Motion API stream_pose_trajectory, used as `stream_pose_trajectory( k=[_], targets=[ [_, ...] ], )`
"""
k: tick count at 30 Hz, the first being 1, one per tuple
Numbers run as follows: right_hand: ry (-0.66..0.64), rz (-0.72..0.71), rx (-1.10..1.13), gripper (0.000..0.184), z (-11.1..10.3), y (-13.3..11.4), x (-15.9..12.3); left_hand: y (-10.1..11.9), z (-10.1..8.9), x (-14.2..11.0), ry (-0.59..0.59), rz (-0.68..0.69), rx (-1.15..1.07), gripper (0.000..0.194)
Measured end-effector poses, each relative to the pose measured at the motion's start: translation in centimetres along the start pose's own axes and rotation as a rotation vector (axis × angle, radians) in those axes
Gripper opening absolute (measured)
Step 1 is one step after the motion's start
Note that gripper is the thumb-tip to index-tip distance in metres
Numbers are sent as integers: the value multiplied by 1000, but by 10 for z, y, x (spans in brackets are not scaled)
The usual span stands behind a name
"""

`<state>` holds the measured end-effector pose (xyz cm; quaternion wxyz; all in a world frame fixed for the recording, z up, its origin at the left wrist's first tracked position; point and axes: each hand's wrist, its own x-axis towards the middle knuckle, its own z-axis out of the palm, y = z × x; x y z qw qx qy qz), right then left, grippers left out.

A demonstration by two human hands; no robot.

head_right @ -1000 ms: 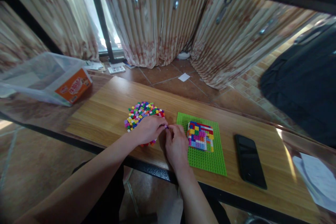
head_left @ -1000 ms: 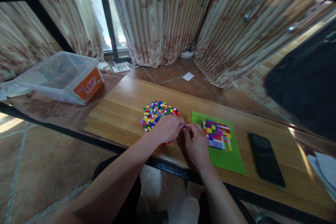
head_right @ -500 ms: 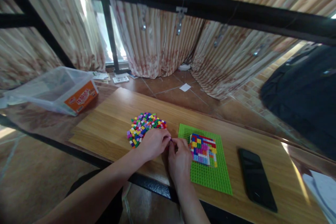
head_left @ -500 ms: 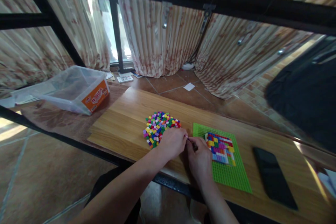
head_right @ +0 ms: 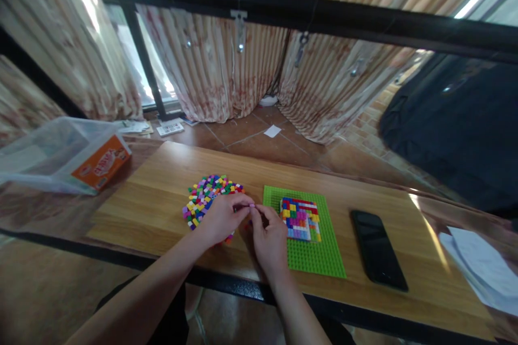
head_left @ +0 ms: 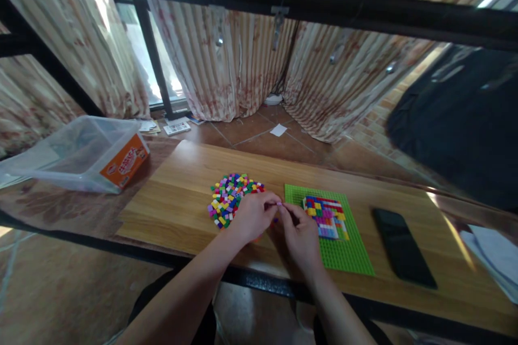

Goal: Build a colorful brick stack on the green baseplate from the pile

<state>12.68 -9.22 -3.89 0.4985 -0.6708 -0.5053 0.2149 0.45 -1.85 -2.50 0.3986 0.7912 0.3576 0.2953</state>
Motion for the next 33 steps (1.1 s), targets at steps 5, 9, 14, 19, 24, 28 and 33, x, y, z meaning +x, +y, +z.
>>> stream_pose_trajectory(
  k=[5,9,14,19,24,28,33],
  targets=[
    [44,70,131,28,-7,-7,1,8,6,1,6,37,-100,18],
    [137,30,89,25,-25,-8,0,12,9,0,-3,65,-98,13],
    [314,83,-85,30,-76,12,-1,9,8,1,-39,73,-29,13],
    [339,89,-406,31,-110,33,-3,7,6,2,-53,95,5,15],
    [309,32,-501,34,-110,40,-3,8,7,4,-62,98,53,16],
    [300,29,-515,31,-106,39,0,7,6,4,-92,102,99,17],
    [318,46,-539,30,-100,37,4,6,5,5,-106,118,135,17]
  ],
)
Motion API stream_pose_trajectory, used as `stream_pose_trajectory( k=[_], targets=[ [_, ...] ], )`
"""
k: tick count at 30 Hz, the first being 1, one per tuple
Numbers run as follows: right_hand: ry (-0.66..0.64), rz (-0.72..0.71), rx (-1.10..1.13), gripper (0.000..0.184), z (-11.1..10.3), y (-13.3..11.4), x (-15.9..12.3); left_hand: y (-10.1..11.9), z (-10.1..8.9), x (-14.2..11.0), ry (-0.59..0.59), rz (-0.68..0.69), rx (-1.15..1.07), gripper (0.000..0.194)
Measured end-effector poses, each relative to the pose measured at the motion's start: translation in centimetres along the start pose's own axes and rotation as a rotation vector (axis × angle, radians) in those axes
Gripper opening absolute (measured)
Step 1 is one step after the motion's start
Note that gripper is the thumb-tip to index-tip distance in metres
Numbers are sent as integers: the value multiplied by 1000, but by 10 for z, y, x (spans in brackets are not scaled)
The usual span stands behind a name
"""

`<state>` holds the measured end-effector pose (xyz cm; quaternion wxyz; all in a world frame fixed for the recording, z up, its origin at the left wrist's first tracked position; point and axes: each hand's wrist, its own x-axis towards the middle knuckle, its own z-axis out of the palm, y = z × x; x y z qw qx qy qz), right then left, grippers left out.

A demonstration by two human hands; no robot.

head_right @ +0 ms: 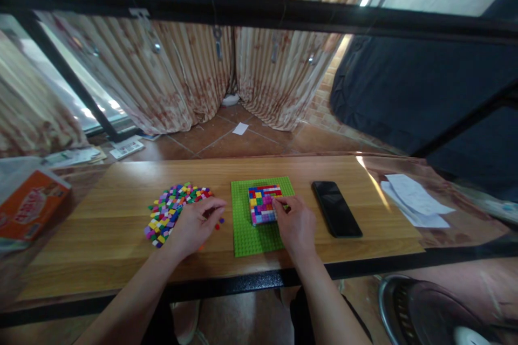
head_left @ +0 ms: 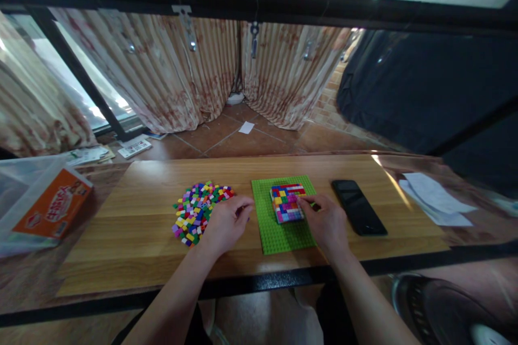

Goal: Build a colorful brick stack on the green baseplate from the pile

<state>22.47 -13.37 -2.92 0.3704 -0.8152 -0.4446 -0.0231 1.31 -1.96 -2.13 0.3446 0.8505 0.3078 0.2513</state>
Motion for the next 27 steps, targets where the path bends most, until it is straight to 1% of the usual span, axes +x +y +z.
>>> stream_pose_trajectory(
  k=[10,16,22,27],
  targets=[
    [3,2,-63,31,1,-2,-2,-2,1,-1,18,38,51,17],
    [-10,7,-73,32,2,-2,0,-1,0,-1,-1,29,86,17],
    [-15,-42,-94,30,2,-3,-1,-3,1,-2,-16,24,124,18],
    [-6,-17,-88,28,2,-4,-1,-4,1,-2,-31,26,158,19]
  ],
)
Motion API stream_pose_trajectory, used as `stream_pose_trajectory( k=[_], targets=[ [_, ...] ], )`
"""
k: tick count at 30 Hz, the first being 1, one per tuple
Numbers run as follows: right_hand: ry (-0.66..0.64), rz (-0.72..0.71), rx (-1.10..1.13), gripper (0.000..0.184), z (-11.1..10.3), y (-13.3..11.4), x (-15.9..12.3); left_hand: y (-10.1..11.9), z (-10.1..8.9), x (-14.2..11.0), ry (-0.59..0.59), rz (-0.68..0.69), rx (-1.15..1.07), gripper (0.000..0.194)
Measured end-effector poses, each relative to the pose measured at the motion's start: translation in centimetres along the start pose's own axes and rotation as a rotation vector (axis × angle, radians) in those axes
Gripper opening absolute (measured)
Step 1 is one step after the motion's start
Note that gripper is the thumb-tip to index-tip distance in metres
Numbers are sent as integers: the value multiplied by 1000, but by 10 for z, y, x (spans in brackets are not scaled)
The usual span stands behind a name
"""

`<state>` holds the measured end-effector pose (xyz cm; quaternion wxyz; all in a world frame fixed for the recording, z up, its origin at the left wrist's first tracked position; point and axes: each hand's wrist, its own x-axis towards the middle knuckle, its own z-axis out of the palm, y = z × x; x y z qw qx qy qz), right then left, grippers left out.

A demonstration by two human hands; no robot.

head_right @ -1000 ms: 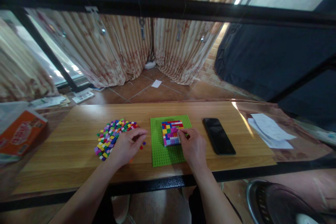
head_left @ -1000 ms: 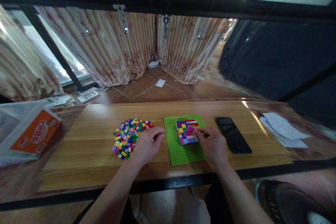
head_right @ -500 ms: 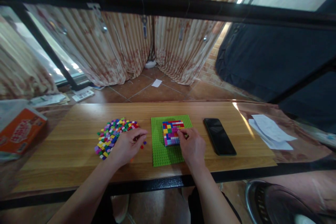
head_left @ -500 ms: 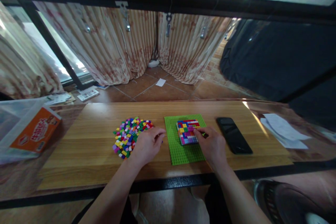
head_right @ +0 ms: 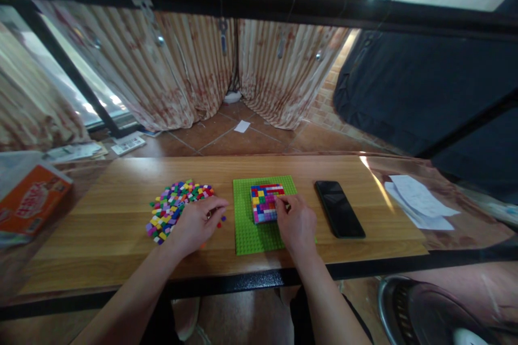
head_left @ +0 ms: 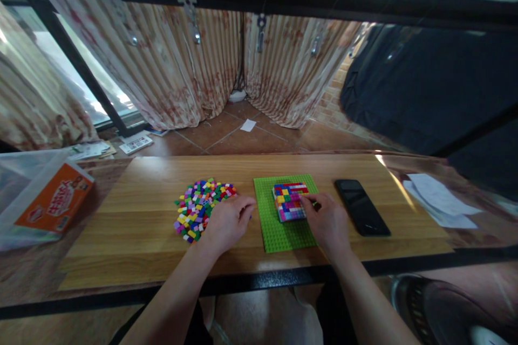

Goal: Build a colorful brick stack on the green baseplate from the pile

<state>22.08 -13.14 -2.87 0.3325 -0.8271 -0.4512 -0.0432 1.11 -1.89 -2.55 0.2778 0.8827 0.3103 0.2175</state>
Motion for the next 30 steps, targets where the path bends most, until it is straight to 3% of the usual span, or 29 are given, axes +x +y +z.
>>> stream_pose_trajectory(
  k=[9,30],
  targets=[
    [8,95,107,26,-1,-1,2,-3,2,-1,6,12,39,20],
    [49,110,163,29,5,1,-1,-1,-3,-2,-25,-3,69,19]
  ],
)
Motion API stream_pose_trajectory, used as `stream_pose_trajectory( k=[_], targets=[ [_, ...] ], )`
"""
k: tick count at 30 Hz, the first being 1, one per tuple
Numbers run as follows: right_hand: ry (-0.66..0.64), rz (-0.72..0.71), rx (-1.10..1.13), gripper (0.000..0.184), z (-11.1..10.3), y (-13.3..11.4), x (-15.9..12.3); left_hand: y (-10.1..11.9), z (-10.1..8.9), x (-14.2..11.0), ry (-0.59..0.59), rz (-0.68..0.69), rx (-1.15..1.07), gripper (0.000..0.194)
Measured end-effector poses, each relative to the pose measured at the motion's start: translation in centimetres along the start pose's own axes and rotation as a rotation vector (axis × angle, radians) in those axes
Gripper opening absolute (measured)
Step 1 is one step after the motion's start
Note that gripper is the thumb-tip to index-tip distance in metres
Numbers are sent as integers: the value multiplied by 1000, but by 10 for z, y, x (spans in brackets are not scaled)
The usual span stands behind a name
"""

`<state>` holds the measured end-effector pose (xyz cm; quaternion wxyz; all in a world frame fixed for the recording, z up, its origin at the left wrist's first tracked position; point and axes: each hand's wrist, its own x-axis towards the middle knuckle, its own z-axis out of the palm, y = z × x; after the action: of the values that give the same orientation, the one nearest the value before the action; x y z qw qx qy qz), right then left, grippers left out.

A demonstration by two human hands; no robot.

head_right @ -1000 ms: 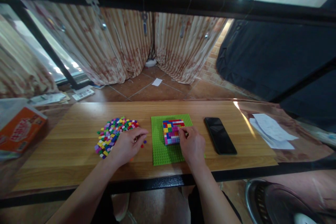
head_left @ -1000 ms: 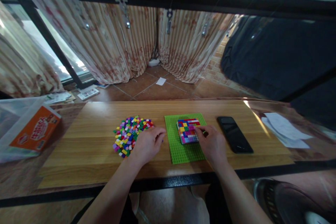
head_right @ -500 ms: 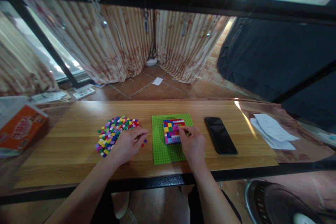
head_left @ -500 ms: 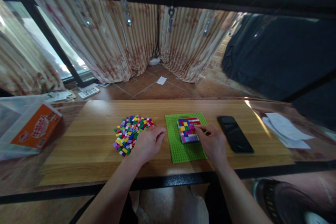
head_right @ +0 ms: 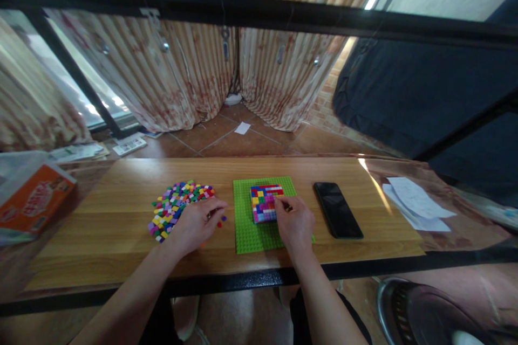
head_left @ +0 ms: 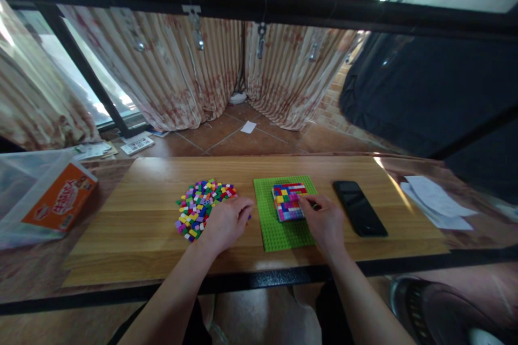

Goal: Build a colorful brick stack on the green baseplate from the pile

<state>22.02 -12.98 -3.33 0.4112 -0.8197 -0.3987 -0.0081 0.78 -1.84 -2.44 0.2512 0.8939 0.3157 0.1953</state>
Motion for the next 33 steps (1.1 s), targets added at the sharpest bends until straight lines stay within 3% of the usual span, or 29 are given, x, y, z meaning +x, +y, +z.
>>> stream_pose_trajectory(
  k=[11,15,20,24,33],
  targets=[
    [206,146,189,28,-8,-3,7,-4,-9,0,43,-22,8,19],
    [214,19,179,26,-6,-12,1,-16,-21,0,145,-80,3,20],
    [63,-240,169,22,5,-20,-10,-31,-39,-2,218,-181,28,21],
    [-44,-353,173,19,14,-29,-18,-41,-48,-7,181,-204,30,21],
    [-132,-429,190,17,26,-43,-29,-52,-58,-20,-73,-152,119,26]
  ],
)
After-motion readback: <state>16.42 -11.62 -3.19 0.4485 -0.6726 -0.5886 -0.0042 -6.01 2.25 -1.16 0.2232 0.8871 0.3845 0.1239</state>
